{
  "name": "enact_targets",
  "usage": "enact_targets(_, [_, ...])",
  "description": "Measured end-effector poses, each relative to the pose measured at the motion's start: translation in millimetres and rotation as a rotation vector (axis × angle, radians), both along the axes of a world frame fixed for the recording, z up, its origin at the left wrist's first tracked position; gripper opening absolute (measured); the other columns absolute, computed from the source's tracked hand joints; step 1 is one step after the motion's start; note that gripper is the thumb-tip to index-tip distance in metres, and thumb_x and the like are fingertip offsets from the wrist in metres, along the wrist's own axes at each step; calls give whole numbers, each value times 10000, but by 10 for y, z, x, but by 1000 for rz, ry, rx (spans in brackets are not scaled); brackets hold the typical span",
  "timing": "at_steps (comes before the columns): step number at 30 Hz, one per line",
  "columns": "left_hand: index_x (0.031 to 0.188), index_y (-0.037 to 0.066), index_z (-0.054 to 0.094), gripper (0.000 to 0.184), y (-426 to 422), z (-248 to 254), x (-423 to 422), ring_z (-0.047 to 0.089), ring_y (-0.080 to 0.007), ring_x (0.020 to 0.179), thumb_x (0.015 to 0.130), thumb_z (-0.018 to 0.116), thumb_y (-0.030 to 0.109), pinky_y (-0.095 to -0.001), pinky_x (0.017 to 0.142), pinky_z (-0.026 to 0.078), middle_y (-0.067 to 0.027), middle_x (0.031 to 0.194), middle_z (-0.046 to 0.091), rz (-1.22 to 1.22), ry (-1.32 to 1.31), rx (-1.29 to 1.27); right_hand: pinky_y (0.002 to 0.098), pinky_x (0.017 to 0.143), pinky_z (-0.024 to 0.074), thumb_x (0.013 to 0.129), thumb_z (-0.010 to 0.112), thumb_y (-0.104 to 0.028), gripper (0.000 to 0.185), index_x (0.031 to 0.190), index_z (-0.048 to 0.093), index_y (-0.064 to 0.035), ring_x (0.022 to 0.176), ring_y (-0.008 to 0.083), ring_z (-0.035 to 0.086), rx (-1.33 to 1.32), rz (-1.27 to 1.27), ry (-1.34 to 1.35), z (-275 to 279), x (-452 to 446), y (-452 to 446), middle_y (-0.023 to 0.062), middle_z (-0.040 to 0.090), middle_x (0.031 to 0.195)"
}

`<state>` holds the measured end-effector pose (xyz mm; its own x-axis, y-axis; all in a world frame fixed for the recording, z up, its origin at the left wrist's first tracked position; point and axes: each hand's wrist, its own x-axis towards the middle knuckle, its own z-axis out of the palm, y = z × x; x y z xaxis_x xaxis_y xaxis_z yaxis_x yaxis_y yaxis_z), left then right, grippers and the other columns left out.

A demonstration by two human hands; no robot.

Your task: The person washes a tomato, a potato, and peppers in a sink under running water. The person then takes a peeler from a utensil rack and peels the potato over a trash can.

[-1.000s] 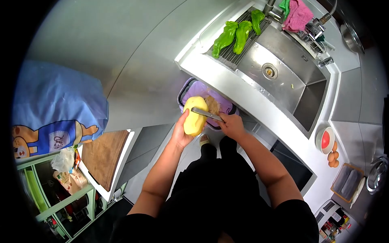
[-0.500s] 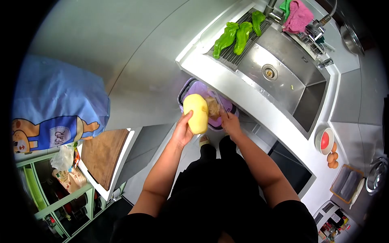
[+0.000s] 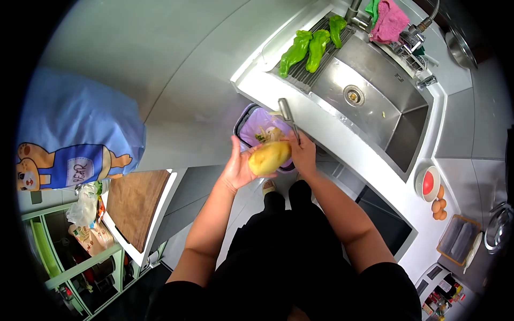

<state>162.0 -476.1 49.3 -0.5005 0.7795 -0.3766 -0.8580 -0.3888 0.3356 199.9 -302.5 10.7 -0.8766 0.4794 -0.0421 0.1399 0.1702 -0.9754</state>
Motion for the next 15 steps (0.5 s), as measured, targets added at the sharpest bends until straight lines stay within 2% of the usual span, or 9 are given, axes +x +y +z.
enact_targets(1, [1304,38,285,929,6,-35,-20,394,-375,1163,705,283,748,-510,892,367,-165,1295,378,-160,36,-84,310,490,406,866,496,-307,322,745,568,-17,516,224,539,1,-1,1,27,-28,18,66,537,547])
enact_targets(2, [1295,49,315,887,14,-57,-30,415,-390,1141,721,325,726,-502,864,397,-163,1277,402,-321,73,-167,317,498,408,853,513,-294,297,767,572,-16,514,258,529,122,90,-45,56,-53,38,90,536,553])
enact_targets(3, [1254,85,390,777,64,-54,16,490,-383,1054,745,401,671,-442,793,455,-150,1211,466,-291,29,-222,324,505,409,839,530,-282,275,789,575,-16,512,292,519,241,182,-93,99,-72,51,114,536,559])
enact_targets(7, [1215,113,435,660,107,-259,132,536,-332,963,770,464,599,-380,736,477,-126,1158,498,-175,-104,-265,359,488,406,820,549,-277,260,755,559,-25,514,337,502,273,267,3,252,-119,70,132,520,561])
enact_targets(9, [1182,122,463,608,101,-273,140,537,-283,902,778,472,576,-363,710,476,-104,1119,515,17,-310,-142,389,470,401,811,556,-282,275,703,526,-32,508,349,502,564,82,409,281,-68,117,145,511,565])
enact_targets(10, [1182,122,463,608,94,-274,133,537,-283,902,778,472,576,-363,710,476,-104,1119,515,21,-312,-138,389,470,401,811,556,-282,275,703,526,-32,508,349,502,567,88,409,315,24,152,145,511,565])
enact_targets(12, [1137,135,490,555,48,-254,128,534,-291,949,781,490,560,-385,742,454,-96,1081,541,98,-408,-15,407,461,396,806,560,-297,299,672,499,-37,502,343,515,530,349,-60,378,288,169,139,516,557])
enact_targets(15, [1131,142,496,552,49,-200,122,518,-280,968,780,484,568,-383,756,447,-87,1085,536,109,-372,-18,404,459,397,808,557,-298,293,685,513,-35,511,342,529,439,494,-91,352,435,106,146,516,547])
